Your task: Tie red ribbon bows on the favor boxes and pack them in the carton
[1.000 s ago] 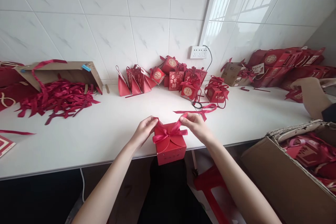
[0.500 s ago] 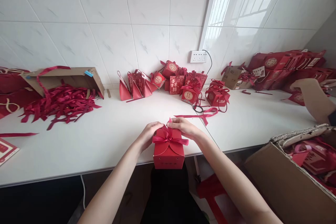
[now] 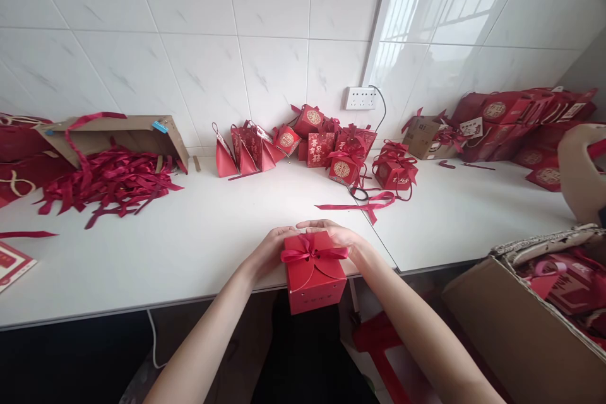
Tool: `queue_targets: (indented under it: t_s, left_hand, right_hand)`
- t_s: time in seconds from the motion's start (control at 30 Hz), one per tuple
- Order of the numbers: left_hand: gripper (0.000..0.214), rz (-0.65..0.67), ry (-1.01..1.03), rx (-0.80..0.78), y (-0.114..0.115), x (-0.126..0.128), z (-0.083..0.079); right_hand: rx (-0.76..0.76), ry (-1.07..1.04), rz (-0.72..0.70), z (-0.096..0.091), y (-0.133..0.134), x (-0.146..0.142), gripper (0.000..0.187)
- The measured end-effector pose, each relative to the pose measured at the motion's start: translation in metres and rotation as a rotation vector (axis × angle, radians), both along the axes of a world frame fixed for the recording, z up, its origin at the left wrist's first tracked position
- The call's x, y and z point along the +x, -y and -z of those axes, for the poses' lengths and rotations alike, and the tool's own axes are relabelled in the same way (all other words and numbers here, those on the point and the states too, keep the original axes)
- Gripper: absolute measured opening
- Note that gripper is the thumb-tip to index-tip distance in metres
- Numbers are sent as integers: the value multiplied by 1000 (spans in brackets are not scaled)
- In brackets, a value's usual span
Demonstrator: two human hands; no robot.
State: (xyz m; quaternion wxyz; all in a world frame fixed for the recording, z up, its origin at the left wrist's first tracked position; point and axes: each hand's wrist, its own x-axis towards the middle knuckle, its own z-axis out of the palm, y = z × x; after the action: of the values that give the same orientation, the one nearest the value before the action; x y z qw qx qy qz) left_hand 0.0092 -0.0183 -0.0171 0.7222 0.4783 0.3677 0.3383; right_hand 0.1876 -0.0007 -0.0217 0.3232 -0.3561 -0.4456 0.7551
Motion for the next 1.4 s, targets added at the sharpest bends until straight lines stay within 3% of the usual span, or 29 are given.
queue_targets:
  t_s: [0.23,0.43,0.5,0.57,0.63,0.7,0.8,0.87,0.97,1.1,1.2,1.3,1.37,1.4]
  left_hand:
    - [34,-57,-25,43,8,-2,1]
    - [32,-103,-47,84,9,0,6]
    - [31,-127,-50,107,9,-1,10]
    - [31,-152,-49,126,10,-2,13]
    - [32,-185,-47,144,13,-3,17]
    - [31,-249,-56,183,18,-4,19]
    - [30,-427,-72,270,30,-2,22]
    - [29,-562,-63,296,38,0,24]
    - [30,-709,-27,266,51,2,28]
    - [28,-792,26,259,76,10,36]
    - [25,-678,10,286,105,21,40]
    - [14,-208,-84,381,136,26,33]
    - [10,132,-119,466,150,20,18]
    - [9,231,-108,520,154,15,8]
  right_hand:
    - [-74,-106,85,10,17,1,44]
    - [39,33,217,6,24,-4,36]
    - [122,109,365,5,30,0,30]
    - [231,141,602,6,45,6,27]
    - [371,173,852,10,71,10,29]
    - [548,261,963,15,101,9,35]
    - [893,469,833,23,137,-3,70]
    - [1022,609,730,26,146,-12,92]
    - [990,639,642,29,137,-15,90]
    - [757,386,447,31,105,2,75]
    - [606,310,483,35,84,16,68]
    - [564,342,746,37,76,24,58]
    - [572,355,869,35,77,25,49]
    - [599,366,897,32,80,25,45]
